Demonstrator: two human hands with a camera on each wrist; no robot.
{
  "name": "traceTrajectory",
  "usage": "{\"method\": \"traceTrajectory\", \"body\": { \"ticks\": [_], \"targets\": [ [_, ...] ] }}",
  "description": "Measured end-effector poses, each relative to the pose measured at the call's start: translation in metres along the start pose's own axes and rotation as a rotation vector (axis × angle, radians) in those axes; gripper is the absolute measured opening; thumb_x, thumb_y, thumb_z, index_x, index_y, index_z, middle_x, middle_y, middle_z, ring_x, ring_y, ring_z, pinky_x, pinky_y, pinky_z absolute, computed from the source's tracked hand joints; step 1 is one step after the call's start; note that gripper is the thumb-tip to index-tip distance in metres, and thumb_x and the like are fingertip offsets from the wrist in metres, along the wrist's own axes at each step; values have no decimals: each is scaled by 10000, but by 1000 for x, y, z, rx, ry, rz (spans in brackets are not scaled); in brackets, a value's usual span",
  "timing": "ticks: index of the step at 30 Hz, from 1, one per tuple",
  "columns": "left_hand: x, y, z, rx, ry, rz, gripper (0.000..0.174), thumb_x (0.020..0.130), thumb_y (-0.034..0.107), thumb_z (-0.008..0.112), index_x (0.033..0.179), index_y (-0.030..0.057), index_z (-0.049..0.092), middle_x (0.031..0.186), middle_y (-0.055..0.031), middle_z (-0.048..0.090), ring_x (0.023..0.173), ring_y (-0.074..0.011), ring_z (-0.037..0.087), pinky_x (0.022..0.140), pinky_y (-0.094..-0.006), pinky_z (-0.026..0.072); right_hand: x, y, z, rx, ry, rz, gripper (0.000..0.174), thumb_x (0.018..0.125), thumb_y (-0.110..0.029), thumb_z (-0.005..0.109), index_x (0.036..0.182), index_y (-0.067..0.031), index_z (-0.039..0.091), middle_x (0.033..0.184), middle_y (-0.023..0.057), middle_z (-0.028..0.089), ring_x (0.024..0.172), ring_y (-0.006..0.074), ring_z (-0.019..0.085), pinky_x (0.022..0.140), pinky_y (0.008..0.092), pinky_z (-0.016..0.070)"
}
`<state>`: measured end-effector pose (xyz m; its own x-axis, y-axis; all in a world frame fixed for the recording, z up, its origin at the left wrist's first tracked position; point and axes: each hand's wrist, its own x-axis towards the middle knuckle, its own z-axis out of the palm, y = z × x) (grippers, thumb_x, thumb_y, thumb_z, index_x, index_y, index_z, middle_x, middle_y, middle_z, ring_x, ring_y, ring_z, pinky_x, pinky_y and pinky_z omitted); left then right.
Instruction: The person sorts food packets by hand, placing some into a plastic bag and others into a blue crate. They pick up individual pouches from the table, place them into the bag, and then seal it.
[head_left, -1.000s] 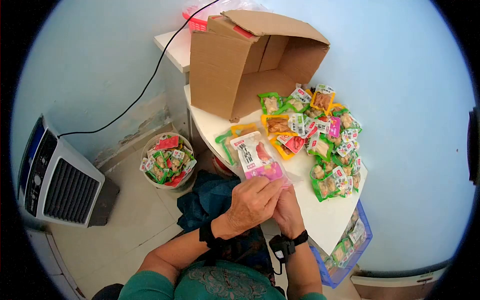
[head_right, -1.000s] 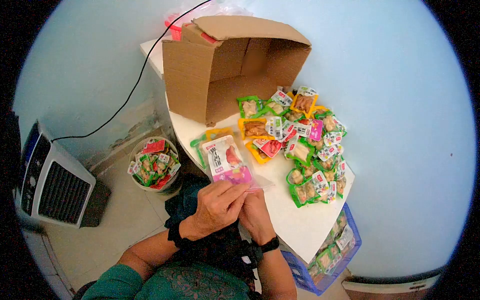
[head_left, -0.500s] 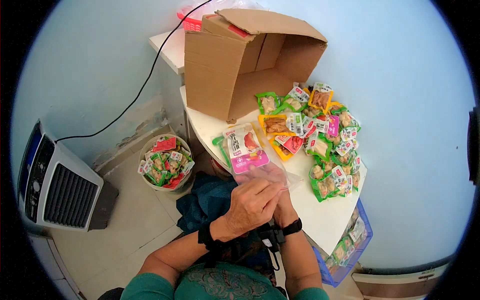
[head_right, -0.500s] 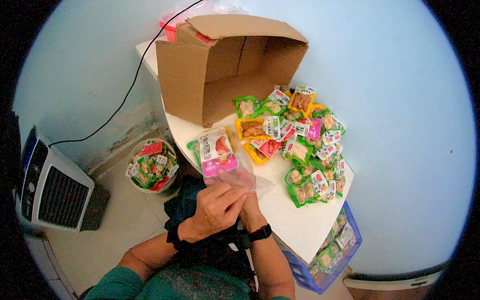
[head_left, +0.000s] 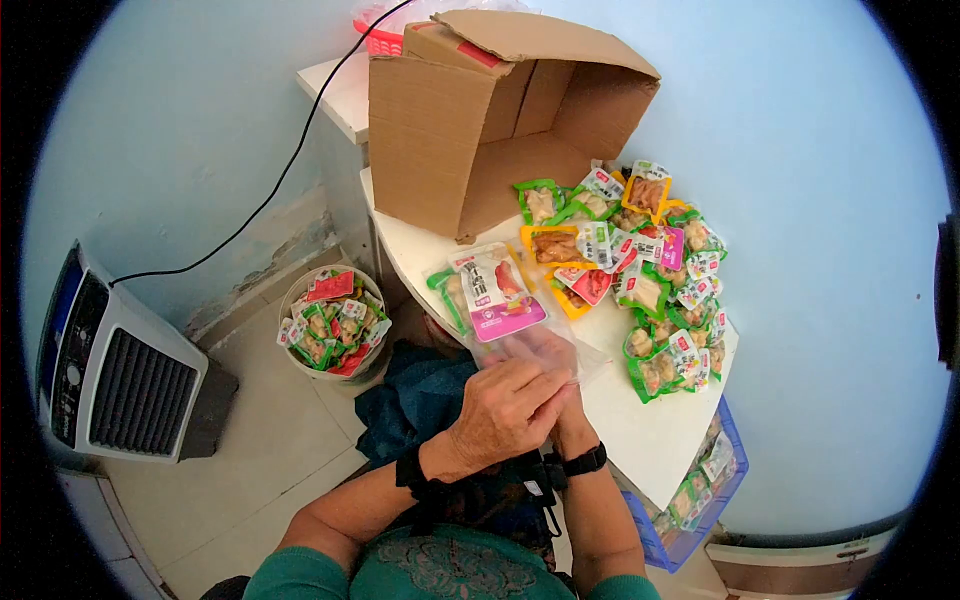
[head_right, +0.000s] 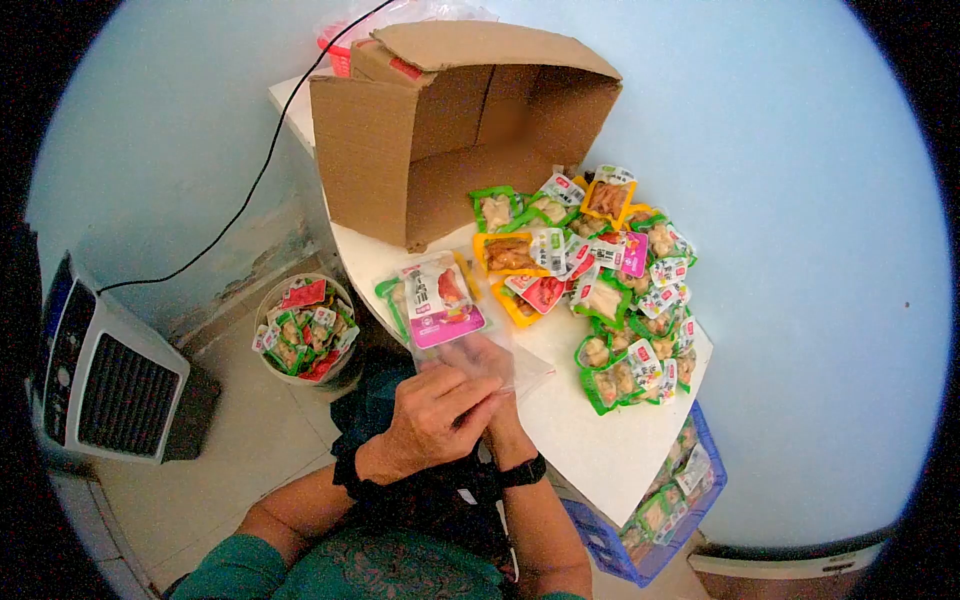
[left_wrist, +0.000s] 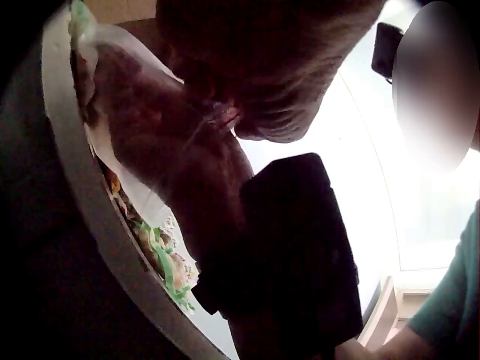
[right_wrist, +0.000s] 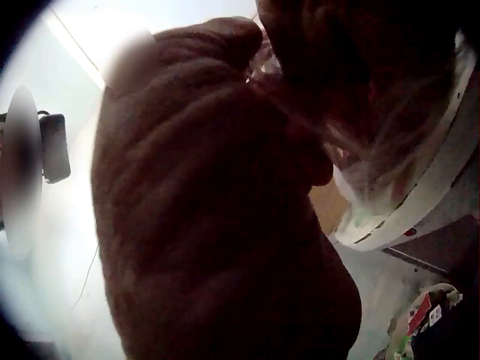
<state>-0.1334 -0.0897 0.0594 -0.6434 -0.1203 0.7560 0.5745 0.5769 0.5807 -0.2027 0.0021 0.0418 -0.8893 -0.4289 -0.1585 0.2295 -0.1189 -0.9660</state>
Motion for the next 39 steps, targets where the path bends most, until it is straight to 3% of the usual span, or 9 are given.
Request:
{"method": "traceTrajectory", "body": {
  "ticks": [5,13,16,19,20,23,32,35,39],
  "targets": [
    [-2,-2,0,14,5,19,217,744,55,779,953,61,722,748,-77,605,660,-280,614,581,-376,502,-7,16,-2,570,-150,-143,275,1002,-123,552,1251,-10,567,1135,76,625,988,192,632,807,312,552],
    [0,0,-4,-23,-23,-16,223,764,68,765,981,49,721,791,-90,622,694,-291,617,616,-380,508,-8,8,-10,-2,-126,-175,358,1002,-168,564,1329,-31,517,1182,65,618,1035,176,616,878,327,534],
    [6,-3,-18,22,-61,-7,263,830,112,704,1079,28,703,1006,-155,668,926,-356,641,822,-426,521,-15,-15,-1,-278,-74,-333,415,978,-127,603,1367,-23,504,1213,79,625,1031,155,619,864,296,533],
    [22,-15,-25,130,-78,-28,337,891,161,634,1192,12,661,1262,-200,620,1201,-427,552,1034,-477,427,-13,0,1,211,12,-123,453,961,-111,626,1383,-5,499,1222,78,632,1057,152,613,903,295,516],
    [19,-27,-25,174,-156,-45,408,921,204,610,1280,9,615,1374,-203,565,1325,-437,470,1116,-490,356,-13,8,-3,162,-45,-170,513,991,-114,579,1470,-24,420,1314,96,597,1124,182,614,921,329,536],
    [14,-48,-22,218,-227,-68,418,930,212,608,1295,7,607,1376,-199,564,1328,-436,470,1117,-494,361,-9,13,5,137,123,-206,422,969,-90,588,1380,-28,513,1217,78,641,1085,165,609,926,288,498],
    [3,-58,-17,266,-310,-47,430,941,221,609,1318,16,588,1369,-205,550,1285,-422,494,1085,-495,386,-18,-5,-13,-320,49,-322,603,922,-61,670,1463,-24,404,1272,122,622,1079,204,641,932,316,522],
    [3,-60,-16,281,-324,-23,422,934,201,616,1312,15,591,1366,-204,550,1273,-415,501,1084,-497,386,-24,5,-18,201,28,-184,638,910,-55,698,1470,15,399,1246,170,630,1051,235,676,914,336,562],
    [2,-57,-17,292,-356,-59,392,934,147,582,1305,20,599,1382,-201,549,1291,-406,496,1106,-484,373,-52,-8,-31,398,47,-81,463,949,-50,643,1379,45,500,1248,119,626,1118,253,660,945,358,561]
  ]
}}
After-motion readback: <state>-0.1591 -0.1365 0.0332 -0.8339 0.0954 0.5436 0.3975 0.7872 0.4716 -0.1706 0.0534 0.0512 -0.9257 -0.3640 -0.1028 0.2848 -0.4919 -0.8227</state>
